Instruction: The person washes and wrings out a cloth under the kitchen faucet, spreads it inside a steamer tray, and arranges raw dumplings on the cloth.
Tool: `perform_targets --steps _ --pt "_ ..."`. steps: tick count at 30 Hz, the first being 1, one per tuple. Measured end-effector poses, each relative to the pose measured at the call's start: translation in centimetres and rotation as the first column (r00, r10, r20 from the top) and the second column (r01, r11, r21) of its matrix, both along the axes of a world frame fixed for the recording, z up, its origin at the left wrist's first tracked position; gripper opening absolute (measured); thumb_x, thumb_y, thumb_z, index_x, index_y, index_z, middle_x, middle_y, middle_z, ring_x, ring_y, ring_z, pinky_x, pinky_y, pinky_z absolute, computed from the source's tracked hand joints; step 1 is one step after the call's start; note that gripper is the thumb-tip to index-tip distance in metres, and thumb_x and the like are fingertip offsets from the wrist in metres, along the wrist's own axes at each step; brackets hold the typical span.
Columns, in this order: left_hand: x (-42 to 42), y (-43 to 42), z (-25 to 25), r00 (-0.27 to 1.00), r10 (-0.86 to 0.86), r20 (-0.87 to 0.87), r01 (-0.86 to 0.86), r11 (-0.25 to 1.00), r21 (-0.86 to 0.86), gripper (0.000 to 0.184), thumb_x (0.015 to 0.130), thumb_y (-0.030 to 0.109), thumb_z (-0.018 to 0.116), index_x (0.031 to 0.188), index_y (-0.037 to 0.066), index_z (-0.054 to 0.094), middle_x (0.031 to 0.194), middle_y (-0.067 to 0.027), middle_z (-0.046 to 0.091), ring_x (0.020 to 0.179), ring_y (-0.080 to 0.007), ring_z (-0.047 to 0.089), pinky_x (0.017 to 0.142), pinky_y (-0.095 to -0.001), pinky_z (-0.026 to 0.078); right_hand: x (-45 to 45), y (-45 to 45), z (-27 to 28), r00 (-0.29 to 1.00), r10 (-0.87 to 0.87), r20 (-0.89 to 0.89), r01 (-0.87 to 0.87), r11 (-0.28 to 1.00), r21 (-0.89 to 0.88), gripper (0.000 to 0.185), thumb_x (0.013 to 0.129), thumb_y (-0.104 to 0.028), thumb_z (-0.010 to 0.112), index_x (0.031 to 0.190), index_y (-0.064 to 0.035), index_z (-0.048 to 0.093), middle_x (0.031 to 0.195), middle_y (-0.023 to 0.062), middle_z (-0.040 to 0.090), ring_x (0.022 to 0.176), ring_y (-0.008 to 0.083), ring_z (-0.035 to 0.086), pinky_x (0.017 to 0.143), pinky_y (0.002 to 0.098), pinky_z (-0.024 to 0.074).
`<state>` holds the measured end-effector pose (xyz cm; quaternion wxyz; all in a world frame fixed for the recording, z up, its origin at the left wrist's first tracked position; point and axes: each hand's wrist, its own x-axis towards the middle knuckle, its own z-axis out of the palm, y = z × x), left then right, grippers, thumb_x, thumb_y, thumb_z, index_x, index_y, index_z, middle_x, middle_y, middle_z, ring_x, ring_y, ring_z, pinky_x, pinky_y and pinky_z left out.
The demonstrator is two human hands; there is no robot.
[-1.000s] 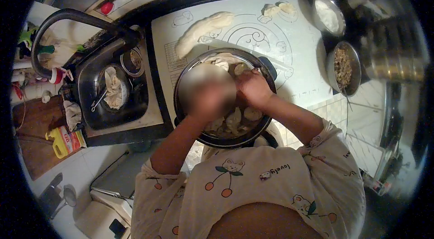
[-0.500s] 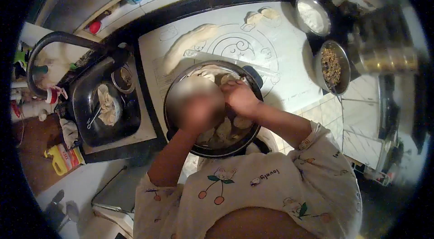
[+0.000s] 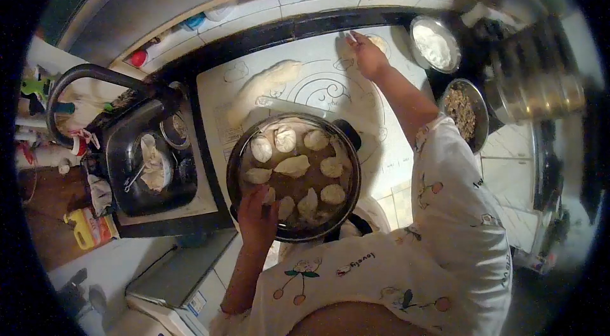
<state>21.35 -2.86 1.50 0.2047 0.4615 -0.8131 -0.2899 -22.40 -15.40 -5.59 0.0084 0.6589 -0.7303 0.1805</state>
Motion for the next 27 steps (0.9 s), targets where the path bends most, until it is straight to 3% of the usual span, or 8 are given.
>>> perform_targets --steps 3,7,10,14,18,19,24,27 --pt "0.4 1.3 1.1 0.998 0.059 -0.020 -0.060 0.998 -0.032 0.039 0.067 0.002 0.067 0.105 0.003 0.056 0.103 -0.0179 0.057 0.095 -0.0354 0.056 0.083 -0.0398 0.045 -0.5 -2.2 -0.4 0.992 0.037 -0.124 0.011 0.932 0.363 0.046 0.072 -0.013 0.057 0.116 -0.0022 0.049 0.121 0.0153 0.051 0.109 0.0307 0.051 0.091 0.0372 0.0436" --pt "0.8 2.0 1.0 0.996 0.085 -0.012 -0.085 0.996 0.018 0.037 0.068 0.003 0.067 0.104 0.003 0.056 0.102 -0.0175 0.058 0.096 -0.0345 0.056 0.083 -0.0398 0.046 0.4 -1.7 1.6 0.999 -0.046 0.027 0.028 0.880 0.474 0.035 0.070 -0.016 0.058 0.104 -0.0068 0.056 0.109 0.0161 0.056 0.101 0.0315 0.055 0.087 0.0388 0.0453" --pt "0.6 2.0 0.7 0.995 0.089 -0.035 -0.089 0.996 0.012 0.036 0.069 0.002 0.067 0.103 0.002 0.056 0.104 -0.0169 0.058 0.096 -0.0336 0.056 0.084 -0.0387 0.046 1.1 1.3 0.9 0.960 0.271 0.072 -0.279 0.906 0.317 0.030 0.070 -0.016 0.058 0.100 -0.0104 0.059 0.104 0.0158 0.057 0.095 0.0330 0.056 0.083 0.0400 0.0467" --pt "0.2 1.4 1.0 0.994 0.007 -0.107 -0.013 0.999 -0.048 0.037 0.069 0.001 0.067 0.104 0.003 0.056 0.105 -0.0158 0.057 0.097 -0.0327 0.055 0.084 -0.0372 0.046 4.0 8.0 1.9 0.923 0.381 0.053 -0.379 0.878 0.293 0.029 0.071 -0.010 0.058 0.099 -0.0136 0.059 0.099 0.0150 0.057 0.087 0.0338 0.057 0.076 0.0402 0.0485" --pt "0.0 0.9 1.6 0.994 0.015 -0.105 -0.017 1.000 -0.017 0.039 0.069 0.000 0.066 0.106 0.003 0.056 0.106 -0.0155 0.057 0.097 -0.0328 0.055 0.084 -0.0382 0.046 2.5 13.2 3.5 0.946 0.280 0.161 -0.322 0.855 0.407 0.034 0.070 -0.006 0.057 0.102 -0.0170 0.058 0.110 0.0117 0.055 0.098 0.0316 0.054 0.080 0.0384 0.0473" --pt "0.0 0.7 1.6 0.996 0.009 -0.091 -0.015 0.997 -0.073 0.039 0.069 0.000 0.066 0.106 0.003 0.056 0.106 -0.0154 0.057 0.097 -0.0328 0.055 0.084 -0.0386 0.046 2.6 14.0 4.9 0.929 0.364 0.065 -0.367 0.885 0.286 0.032 0.071 -0.007 0.057 0.102 -0.0160 0.059 0.108 0.0107 0.056 0.100 0.0301 0.053 0.084 0.0393 0.0450" --pt "0.9 -0.1 1.5 0.999 0.026 -0.040 -0.029 0.997 -0.070 0.039 0.069 0.003 0.066 0.107 0.006 0.056 0.105 -0.0155 0.057 0.098 -0.0331 0.054 0.083 -0.0389 0.045 4.5 14.4 8.4 0.992 -0.020 0.122 -0.033 0.911 0.412 0.031 0.071 -0.009 0.062 0.102 -0.0128 0.059 0.103 0.0123 0.057 0.097 0.0325 0.053 0.086 0.0389 0.0423" --pt "0.5 -0.1 1.7 0.997 0.009 -0.083 -0.010 1.000 -0.007 0.037 0.069 0.007 0.067 0.105 0.006 0.057 0.102 -0.0156 0.057 0.096 -0.0333 0.054 0.082 -0.0381 0.045 3.6 15.1 5.5 0.970 -0.167 0.177 0.133 0.973 0.186 0.039 0.073 -0.007 0.063 0.111 -0.0123 0.057 0.095 0.0131 0.056 0.084 0.0257 0.058 0.073 0.0317 0.0477"
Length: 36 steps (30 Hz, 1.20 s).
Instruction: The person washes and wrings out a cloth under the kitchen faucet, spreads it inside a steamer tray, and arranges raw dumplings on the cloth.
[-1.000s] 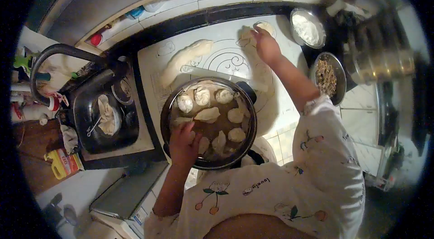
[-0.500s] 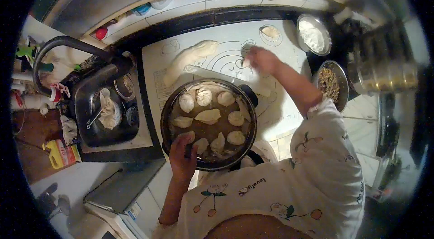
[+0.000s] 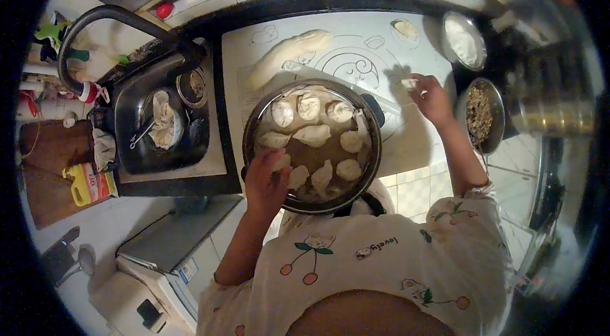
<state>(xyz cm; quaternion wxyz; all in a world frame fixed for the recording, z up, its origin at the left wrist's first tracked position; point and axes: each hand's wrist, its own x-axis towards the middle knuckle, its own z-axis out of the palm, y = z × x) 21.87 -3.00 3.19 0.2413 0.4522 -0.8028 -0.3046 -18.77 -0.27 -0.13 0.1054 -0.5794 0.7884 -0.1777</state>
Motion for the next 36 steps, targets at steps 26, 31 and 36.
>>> perform_targets --steps 26,31,36 --pt "-5.1 3.0 -3.2 0.978 -0.128 -0.165 0.191 0.865 0.464 0.046 0.075 0.023 0.069 0.112 0.004 0.051 0.105 -0.0114 0.057 0.097 -0.0225 0.055 0.087 -0.0376 0.042 17.8 3.3 2.1 0.251 -0.158 0.955 0.082 0.987 0.142 0.021 0.078 -0.011 0.068 0.091 0.0010 0.057 0.082 0.0062 0.062 0.074 0.0116 0.058 0.069 0.0259 0.0476" --pt "-3.8 1.2 -3.5 0.827 0.188 -0.531 0.325 0.611 0.722 0.037 0.082 0.012 0.062 0.114 0.000 0.048 0.101 -0.0068 0.058 0.090 -0.0167 0.059 0.079 -0.0298 0.047 19.8 2.9 2.1 0.323 -0.127 0.938 0.016 0.992 0.129 0.030 0.081 -0.022 0.066 0.095 0.0027 0.057 0.083 0.0086 0.063 0.073 0.0123 0.058 0.069 0.0262 0.0473" --pt "-0.9 -0.3 -2.8 0.763 0.393 -0.514 0.328 0.450 0.831 0.043 0.080 0.012 0.060 0.118 -0.001 0.045 0.102 -0.0119 0.059 0.089 -0.0196 0.060 0.083 -0.0336 0.048 18.6 3.0 2.2 0.833 0.394 0.388 -0.400 0.914 -0.069 0.033 0.077 -0.020 0.064 0.105 -0.0053 0.056 0.095 0.0167 0.060 0.083 0.0272 0.061 0.072 0.0349 0.0498"
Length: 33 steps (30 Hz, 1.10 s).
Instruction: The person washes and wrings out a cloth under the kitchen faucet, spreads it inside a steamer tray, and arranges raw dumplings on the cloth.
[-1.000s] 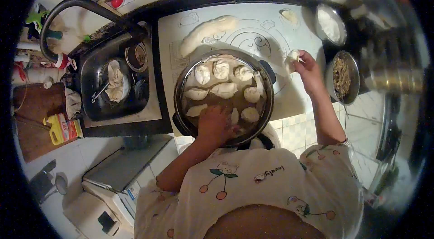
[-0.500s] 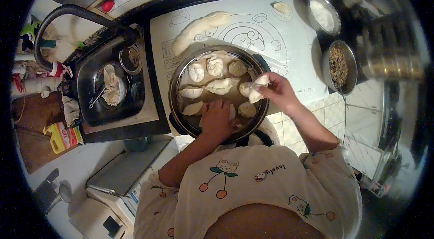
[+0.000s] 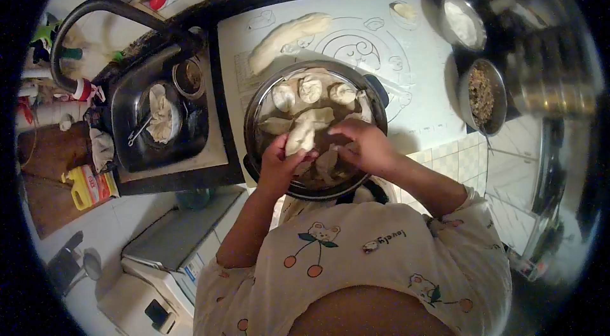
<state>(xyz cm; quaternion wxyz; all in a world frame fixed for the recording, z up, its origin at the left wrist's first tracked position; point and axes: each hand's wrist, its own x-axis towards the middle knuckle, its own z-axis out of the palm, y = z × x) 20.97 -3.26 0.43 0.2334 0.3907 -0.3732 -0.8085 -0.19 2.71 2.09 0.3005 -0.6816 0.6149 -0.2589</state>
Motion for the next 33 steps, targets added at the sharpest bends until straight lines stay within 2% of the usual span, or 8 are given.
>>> perform_targets --steps 1,4,5,10,13,19,28,33 --pt "0.7 -0.2 -0.1 0.999 0.048 -0.026 -0.047 0.998 0.049 0.045 0.080 0.010 0.059 0.120 -0.001 0.042 0.104 -0.0150 0.058 0.092 -0.0232 0.060 0.083 -0.0355 0.048 -0.3 0.0 -0.2 0.988 0.114 -0.106 -0.111 0.993 0.025 0.036 0.072 -0.017 0.064 0.106 -0.0087 0.056 0.101 0.0185 0.057 0.093 0.0328 0.056 0.074 0.0396 0.0496" --pt "2.2 -0.7 -0.2 0.985 0.126 -0.115 -0.126 0.992 0.003 0.047 0.079 0.011 0.060 0.120 0.000 0.041 0.105 -0.0161 0.057 0.094 -0.0250 0.059 0.084 -0.0364 0.048 0.0 0.6 -0.4 0.918 0.188 -0.349 -0.057 0.934 0.352 0.038 0.067 -0.013 0.065 0.103 -0.0063 0.056 0.100 0.0143 0.055 0.093 0.0305 0.056 0.077 0.0409 0.0481" --pt "2.6 -0.8 -0.2 0.976 0.154 -0.153 -0.152 0.988 0.028 0.042 0.080 0.001 0.056 0.120 0.000 0.042 0.109 -0.0164 0.056 0.096 -0.0241 0.059 0.088 -0.0366 0.047 0.3 0.8 -0.4 0.906 0.189 -0.379 -0.062 0.944 0.324 0.039 0.067 -0.014 0.066 0.104 -0.0065 0.055 0.099 0.0144 0.054 0.092 0.0307 0.056 0.076 0.0410 0.0484" --pt "3.1 -0.6 -0.5 0.979 0.145 -0.143 -0.147 0.989 0.003 0.044 0.079 -0.001 0.055 0.120 0.000 0.042 0.109 -0.0156 0.056 0.095 -0.0237 0.059 0.088 -0.0369 0.046 1.5 2.0 -1.8 0.824 0.203 -0.529 -0.043 0.953 0.298 0.024 0.076 -0.017 0.055 0.098 -0.0057 0.056 0.088 0.0151 0.057 0.077 0.0304 0.061 0.059 0.0421 0.0515" --pt "3.0 0.0 -0.4 0.990 0.117 -0.080 -0.117 0.993 0.007 0.044 0.078 -0.002 0.054 0.120 0.000 0.041 0.109 -0.0149 0.056 0.095 -0.0230 0.060 0.088 -0.0355 0.046 2.1 0.9 -0.6 0.810 0.250 -0.530 0.034 0.883 0.468 0.035 0.066 -0.017 0.066 0.098 -0.0061 0.055 0.094 0.0149 0.052 0.084 0.0284 0.058 0.064 0.0394 0.0505" --pt "2.9 0.3 -0.7 0.990 0.090 -0.108 -0.094 0.995 -0.027 0.044 0.078 -0.003 0.053 0.120 0.000 0.041 0.109 -0.0144 0.056 0.094 -0.0219 0.060 0.087 -0.0338 0.045 1.6 1.8 -1.6 0.755 0.280 -0.593 -0.132 0.951 0.281 0.013 0.075 -0.014 0.056 0.084 -0.0068 0.062 0.085 0.0125 0.058 0.076 0.0267 0.061 0.059 0.0377 0.0509" --pt "3.0 0.1 -0.2 0.989 0.137 -0.057 -0.140 0.988 -0.060 0.041 0.079 -0.003 0.053 0.119 -0.001 0.041 0.109 -0.0153 0.057 0.095 -0.0222 0.060 0.088 -0.0343 0.047 1.3 1.7 -1.6 0.745 0.316 -0.588 -0.190 0.945 0.267 0.014 0.072 -0.015 0.057 0.083 -0.0079 0.063 0.086 0.0101 0.057 0.082 0.0246 0.058 0.064 0.0381 0.0495" --pt "3.6 -0.3 -0.3 0.982 0.174 -0.074 -0.182 0.977 -0.113 0.039 0.079 -0.003 0.052 0.117 -0.001 0.042 0.108 -0.0149 0.057 0.094 -0.0219 0.060 0.087 -0.0343 0.047 2.7 0.9 -1.3 0.820 0.345 -0.457 -0.327 0.937 0.122 0.036 0.069 -0.015 0.061 0.104 -0.0103 0.058 0.095 0.0103 0.055 0.093 0.0278 0.054 0.076 0.0397 0.0464"
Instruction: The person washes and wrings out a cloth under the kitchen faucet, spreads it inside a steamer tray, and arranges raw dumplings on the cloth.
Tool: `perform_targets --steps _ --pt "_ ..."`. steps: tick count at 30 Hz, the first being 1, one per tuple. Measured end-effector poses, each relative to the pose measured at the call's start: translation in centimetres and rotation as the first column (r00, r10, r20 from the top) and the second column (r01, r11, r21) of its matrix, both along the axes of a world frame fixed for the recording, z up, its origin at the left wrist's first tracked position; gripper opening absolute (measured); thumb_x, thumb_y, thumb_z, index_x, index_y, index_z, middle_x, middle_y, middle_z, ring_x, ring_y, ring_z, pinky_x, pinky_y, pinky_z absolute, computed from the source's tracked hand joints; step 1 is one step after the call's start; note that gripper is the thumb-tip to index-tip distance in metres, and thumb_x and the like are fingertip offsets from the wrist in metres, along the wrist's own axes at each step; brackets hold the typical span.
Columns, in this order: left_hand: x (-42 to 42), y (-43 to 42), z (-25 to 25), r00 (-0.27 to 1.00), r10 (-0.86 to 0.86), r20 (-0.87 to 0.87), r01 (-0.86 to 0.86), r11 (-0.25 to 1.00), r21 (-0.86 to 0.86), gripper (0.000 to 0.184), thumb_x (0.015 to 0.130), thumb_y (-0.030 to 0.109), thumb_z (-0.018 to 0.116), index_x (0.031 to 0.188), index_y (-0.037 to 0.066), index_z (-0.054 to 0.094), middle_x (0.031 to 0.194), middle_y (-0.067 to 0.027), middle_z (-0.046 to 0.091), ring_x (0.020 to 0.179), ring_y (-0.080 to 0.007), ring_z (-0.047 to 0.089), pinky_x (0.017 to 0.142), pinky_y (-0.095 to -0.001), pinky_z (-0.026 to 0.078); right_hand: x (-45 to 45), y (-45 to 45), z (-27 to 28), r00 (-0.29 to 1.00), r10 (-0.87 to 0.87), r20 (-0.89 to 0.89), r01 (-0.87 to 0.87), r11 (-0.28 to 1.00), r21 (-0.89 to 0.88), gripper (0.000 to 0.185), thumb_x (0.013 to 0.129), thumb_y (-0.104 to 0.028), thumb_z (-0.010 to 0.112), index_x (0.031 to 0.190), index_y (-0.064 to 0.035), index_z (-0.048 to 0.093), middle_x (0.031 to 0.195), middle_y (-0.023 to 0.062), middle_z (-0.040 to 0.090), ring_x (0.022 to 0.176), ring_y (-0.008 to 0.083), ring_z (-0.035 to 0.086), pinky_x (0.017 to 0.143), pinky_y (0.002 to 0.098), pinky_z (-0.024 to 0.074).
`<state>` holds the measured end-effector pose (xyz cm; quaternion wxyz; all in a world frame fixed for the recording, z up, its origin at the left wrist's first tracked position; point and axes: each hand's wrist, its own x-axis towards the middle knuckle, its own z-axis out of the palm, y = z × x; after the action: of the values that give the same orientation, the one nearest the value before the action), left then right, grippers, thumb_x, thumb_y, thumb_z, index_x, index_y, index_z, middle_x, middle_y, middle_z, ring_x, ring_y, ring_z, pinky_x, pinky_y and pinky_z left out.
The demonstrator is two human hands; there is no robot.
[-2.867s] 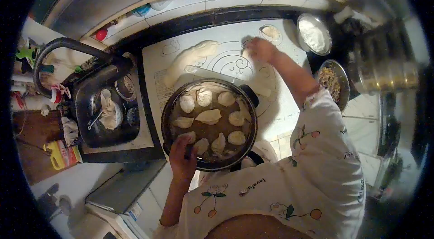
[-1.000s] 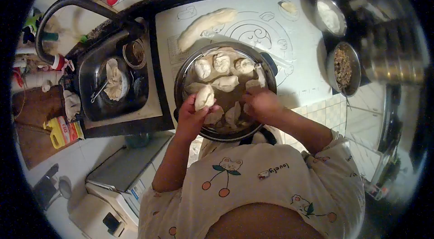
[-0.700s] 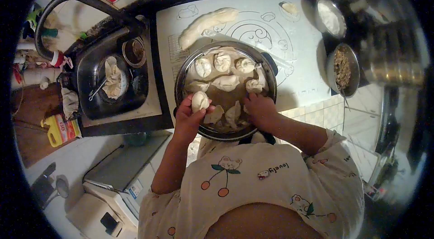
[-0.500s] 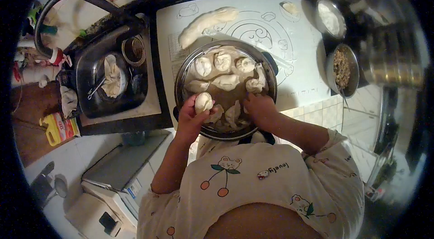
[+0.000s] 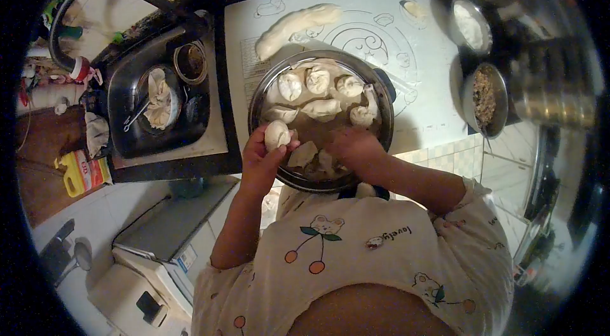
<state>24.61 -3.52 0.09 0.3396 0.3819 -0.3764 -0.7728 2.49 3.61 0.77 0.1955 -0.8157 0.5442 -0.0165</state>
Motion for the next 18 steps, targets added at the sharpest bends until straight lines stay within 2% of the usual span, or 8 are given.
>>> perform_targets --steps 1,4,5,7,8,10,13,18 --pt "0.1 -0.2 0.4 1.000 0.005 0.021 -0.004 1.000 -0.020 0.039 0.079 -0.003 0.052 0.117 -0.001 0.042 0.107 -0.0147 0.057 0.093 -0.0217 0.060 0.086 -0.0342 0.047 0.6 -0.3 -0.1 0.999 0.053 0.004 -0.052 0.999 -0.014 0.039 0.068 -0.016 0.062 0.106 -0.0099 0.057 0.096 0.0107 0.055 0.093 0.0280 0.055 0.076 0.0400 0.0463" --pt "0.5 -0.8 1.2 0.987 0.063 0.147 -0.049 0.994 -0.100 0.038 0.079 -0.004 0.051 0.115 -0.001 0.043 0.106 -0.0139 0.057 0.091 -0.0208 0.060 0.086 -0.0335 0.048 2.9 -1.4 0.3 0.985 -0.078 0.156 0.072 0.996 0.044 0.047 0.066 -0.021 0.067 0.109 -0.0068 0.054 0.098 0.0118 0.055 0.092 0.0290 0.055 0.076 0.0410 0.0459" --pt "0.7 -0.9 1.4 0.976 0.090 0.197 -0.065 0.989 -0.132 0.037 0.079 -0.004 0.051 0.115 -0.001 0.043 0.106 -0.0136 0.057 0.091 -0.0205 0.061 0.086 -0.0332 0.048 3.4 -1.8 0.0 0.991 -0.075 0.107 0.065 0.994 0.093 0.049 0.065 -0.023 0.069 0.109 -0.0066 0.054 0.098 0.0121 0.055 0.091 0.0294 0.055 0.076 0.0413 0.0458" --pt "0.9 -1.1 1.6 0.980 0.138 0.144 -0.121 0.985 -0.120 0.032 0.081 0.003 0.055 0.111 0.001 0.045 0.102 -0.0112 0.057 0.088 -0.0188 0.059 0.082 -0.0318 0.049 4.2 -2.7 -1.2 0.998 -0.062 0.007 0.059 0.981 0.186 0.053 0.063 -0.026 0.072 0.109 -0.0063 0.054 0.097 0.0128 0.055 0.091 0.0303 0.055 0.076 0.0419 0.0457" --pt "1.1 -1.1 1.6 0.980 0.163 0.117 -0.150 0.982 -0.113 0.030 0.082 0.007 0.057 0.110 0.002 0.046 0.100 -0.0100 0.057 0.087 -0.0179 0.058 0.080 -0.0311 0.050 4.4 -3.0 -1.6 0.998 -0.055 0.018 0.051 0.982 0.182 0.046 0.065 -0.023 0.069 0.106 -0.0060 0.056 0.095 0.0134 0.056 0.089 0.0312 0.056 0.074 0.0423 0.0468" --pt "1.6 -1.1 1.3 0.980 0.180 0.090 -0.170 0.979 -0.110 0.029 0.082 0.005 0.055 0.110 0.002 0.046 0.101 -0.0105 0.057 0.088 -0.0181 0.058 0.080 -0.0311 0.050 4.8 -3.2 -2.2 0.998 -0.039 0.040 0.031 0.984 0.177 0.034 0.068 -0.018 0.062 0.100 -0.0054 0.059 0.091 0.0148 0.058 0.085 0.0330 0.059 0.070 0.0431 0.0492" --pt "2.0 -0.8 1.5 0.976 0.170 0.134 -0.161 0.984 -0.076 0.035 0.080 -0.003 0.051 0.113 0.001 0.044 0.105 -0.0127 0.057 0.091 -0.0205 0.059 0.085 -0.0344 0.048 4.7 -3.7 -1.7 0.992 -0.085 0.096 0.050 0.947 0.318 0.046 0.063 -0.023 0.071 0.104 -0.0073 0.056 0.096 0.0141 0.054 0.090 0.0327 0.055 0.077 0.0429 0.0457" --pt "1.8 -0.3 0.9 0.978 0.173 0.117 -0.166 0.984 -0.069 0.038 0.079 -0.005 0.050 0.116 0.000 0.042 0.106 -0.0136 0.057 0.092 -0.0222 0.059 0.087 -0.0361 0.047 4.4 -3.1 -2.8 0.969 -0.087 0.233 0.022 0.963 0.269 0.042 0.064 -0.020 0.070 0.102 -0.0059 0.057 0.099 0.0153 0.053 0.093 0.0341 0.054 0.078 0.0420 0.0460"
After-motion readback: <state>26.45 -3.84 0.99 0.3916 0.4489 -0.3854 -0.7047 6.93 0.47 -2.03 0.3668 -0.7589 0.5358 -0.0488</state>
